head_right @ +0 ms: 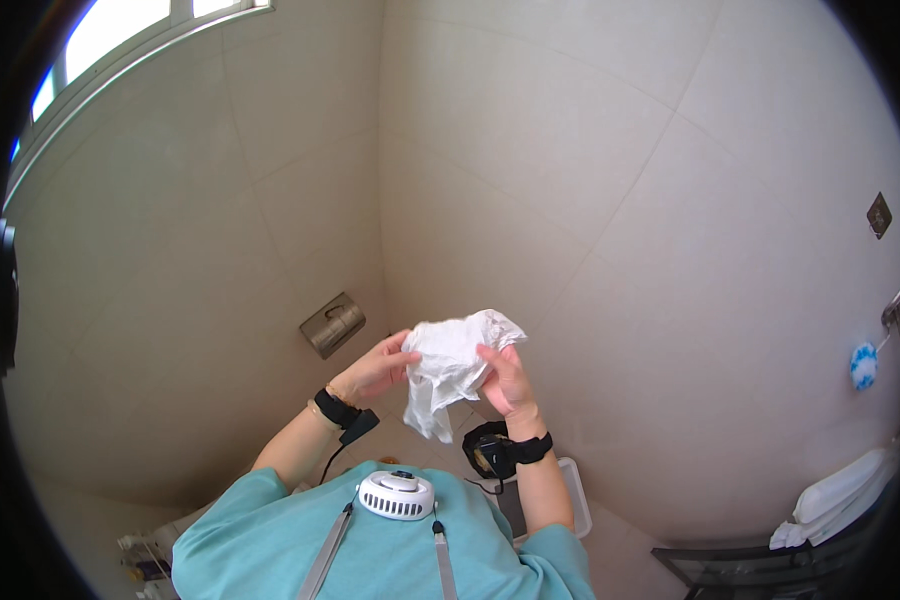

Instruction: The person wipes a bathroom wall and a toilet paper holder with a cloth, and then cleans a small plastic container by scrubbing it with a brush under running water from a showerhead.

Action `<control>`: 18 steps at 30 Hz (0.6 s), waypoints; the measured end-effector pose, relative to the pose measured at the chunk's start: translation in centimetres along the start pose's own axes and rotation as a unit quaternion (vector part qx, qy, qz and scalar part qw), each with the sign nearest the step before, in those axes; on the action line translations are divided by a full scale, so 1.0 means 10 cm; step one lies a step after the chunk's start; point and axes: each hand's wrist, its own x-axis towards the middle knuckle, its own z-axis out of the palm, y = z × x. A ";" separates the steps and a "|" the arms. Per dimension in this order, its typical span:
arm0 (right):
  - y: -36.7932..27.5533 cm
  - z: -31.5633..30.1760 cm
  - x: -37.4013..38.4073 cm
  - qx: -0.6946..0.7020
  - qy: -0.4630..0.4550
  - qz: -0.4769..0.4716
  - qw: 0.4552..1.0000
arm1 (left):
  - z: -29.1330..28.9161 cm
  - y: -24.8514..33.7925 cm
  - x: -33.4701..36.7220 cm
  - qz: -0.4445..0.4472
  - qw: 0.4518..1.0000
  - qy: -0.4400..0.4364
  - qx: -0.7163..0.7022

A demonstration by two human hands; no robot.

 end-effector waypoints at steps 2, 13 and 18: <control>0.00 -0.05 0.05 0.022 0.004 0.003 1.000 | -0.03 0.07 0.02 0.027 0.999 0.020 0.020; -0.93 0.67 -0.35 -0.730 -0.301 -0.462 0.403 | 0.39 1.32 0.12 0.262 0.883 -0.125 0.369; -0.87 0.67 -0.54 -0.741 -0.360 -0.363 0.435 | 0.62 1.54 0.02 0.284 0.805 -0.209 0.477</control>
